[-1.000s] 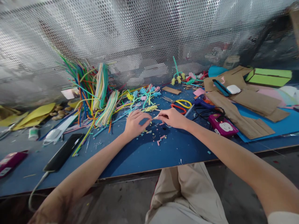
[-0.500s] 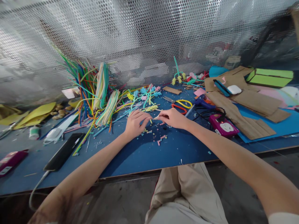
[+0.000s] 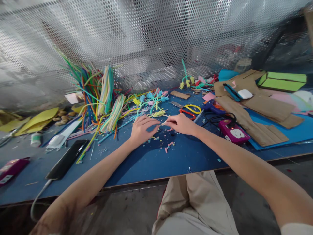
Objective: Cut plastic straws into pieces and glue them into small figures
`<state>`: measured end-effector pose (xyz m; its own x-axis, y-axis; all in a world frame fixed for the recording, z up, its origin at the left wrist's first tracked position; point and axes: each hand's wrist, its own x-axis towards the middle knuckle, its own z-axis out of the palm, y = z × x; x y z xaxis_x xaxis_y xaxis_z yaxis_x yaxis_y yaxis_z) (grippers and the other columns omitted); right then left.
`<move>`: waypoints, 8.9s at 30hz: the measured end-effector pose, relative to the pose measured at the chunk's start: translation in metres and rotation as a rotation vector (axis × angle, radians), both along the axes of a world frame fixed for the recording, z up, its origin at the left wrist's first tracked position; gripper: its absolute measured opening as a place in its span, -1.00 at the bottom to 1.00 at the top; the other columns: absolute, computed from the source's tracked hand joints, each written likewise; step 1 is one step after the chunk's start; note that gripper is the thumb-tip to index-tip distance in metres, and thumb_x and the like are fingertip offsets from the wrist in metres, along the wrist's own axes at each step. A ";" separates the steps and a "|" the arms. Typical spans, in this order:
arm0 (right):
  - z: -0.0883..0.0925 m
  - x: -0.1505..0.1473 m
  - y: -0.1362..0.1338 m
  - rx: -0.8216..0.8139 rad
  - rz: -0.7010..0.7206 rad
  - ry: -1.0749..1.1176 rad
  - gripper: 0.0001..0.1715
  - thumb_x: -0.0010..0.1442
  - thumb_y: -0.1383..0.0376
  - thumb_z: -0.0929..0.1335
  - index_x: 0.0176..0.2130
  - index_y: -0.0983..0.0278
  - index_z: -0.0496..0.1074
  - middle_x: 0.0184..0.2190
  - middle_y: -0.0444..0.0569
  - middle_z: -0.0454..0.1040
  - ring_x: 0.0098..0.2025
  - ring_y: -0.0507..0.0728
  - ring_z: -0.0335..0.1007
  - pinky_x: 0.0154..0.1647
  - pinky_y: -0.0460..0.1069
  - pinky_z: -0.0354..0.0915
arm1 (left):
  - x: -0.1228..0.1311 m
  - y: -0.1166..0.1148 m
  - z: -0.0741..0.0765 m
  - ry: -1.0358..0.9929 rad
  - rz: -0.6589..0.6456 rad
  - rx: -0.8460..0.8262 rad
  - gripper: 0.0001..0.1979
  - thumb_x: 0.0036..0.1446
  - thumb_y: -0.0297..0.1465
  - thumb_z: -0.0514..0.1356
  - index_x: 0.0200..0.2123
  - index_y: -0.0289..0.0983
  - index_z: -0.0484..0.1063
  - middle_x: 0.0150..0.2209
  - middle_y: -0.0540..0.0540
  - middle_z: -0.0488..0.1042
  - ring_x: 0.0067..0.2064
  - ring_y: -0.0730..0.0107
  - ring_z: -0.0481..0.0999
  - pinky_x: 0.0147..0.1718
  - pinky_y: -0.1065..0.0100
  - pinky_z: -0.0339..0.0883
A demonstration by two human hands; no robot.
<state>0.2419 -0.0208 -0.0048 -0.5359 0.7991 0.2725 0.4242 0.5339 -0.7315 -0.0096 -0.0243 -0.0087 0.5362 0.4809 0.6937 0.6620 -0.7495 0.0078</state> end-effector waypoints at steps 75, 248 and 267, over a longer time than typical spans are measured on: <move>-0.001 0.009 0.012 0.461 -0.173 -0.061 -0.60 0.38 -0.02 0.30 -0.03 0.20 0.47 -0.03 0.09 0.47 0.07 0.29 0.37 0.18 0.24 0.26 | -0.011 0.004 0.008 -0.067 -0.047 -0.011 -0.88 0.29 -0.27 0.28 -0.20 -0.14 0.59 -0.19 0.00 0.67 -0.20 0.37 0.56 -0.12 0.24 0.36; 0.016 -0.018 -0.004 -0.155 0.123 0.468 -0.72 0.15 0.15 0.50 -0.25 0.25 0.45 -0.32 -0.09 0.53 -0.30 0.04 0.45 -0.20 0.00 0.40 | -0.013 -0.003 0.009 -0.129 -0.149 -0.100 -0.04 0.07 0.05 0.36 0.40 -0.15 0.04 -0.03 -0.17 0.55 -0.20 0.26 0.51 0.00 0.13 0.33; 0.008 -0.023 -0.004 -0.259 0.350 0.330 -0.70 0.16 0.17 0.51 -0.22 0.26 0.41 -0.26 -0.06 0.51 -0.23 0.06 0.45 -0.07 0.07 0.37 | -0.017 0.002 0.006 -0.053 -0.109 -0.040 -0.02 0.10 0.08 0.32 0.42 -0.19 -0.01 0.05 -0.23 0.54 -0.10 0.15 0.56 0.04 0.11 0.27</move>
<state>0.2189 -0.0246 0.0033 -0.7012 0.6517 0.2891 -0.0209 0.3865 -0.9220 -0.0263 -0.0219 -0.0023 0.5502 0.4495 0.7037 0.5746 -0.8153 0.0714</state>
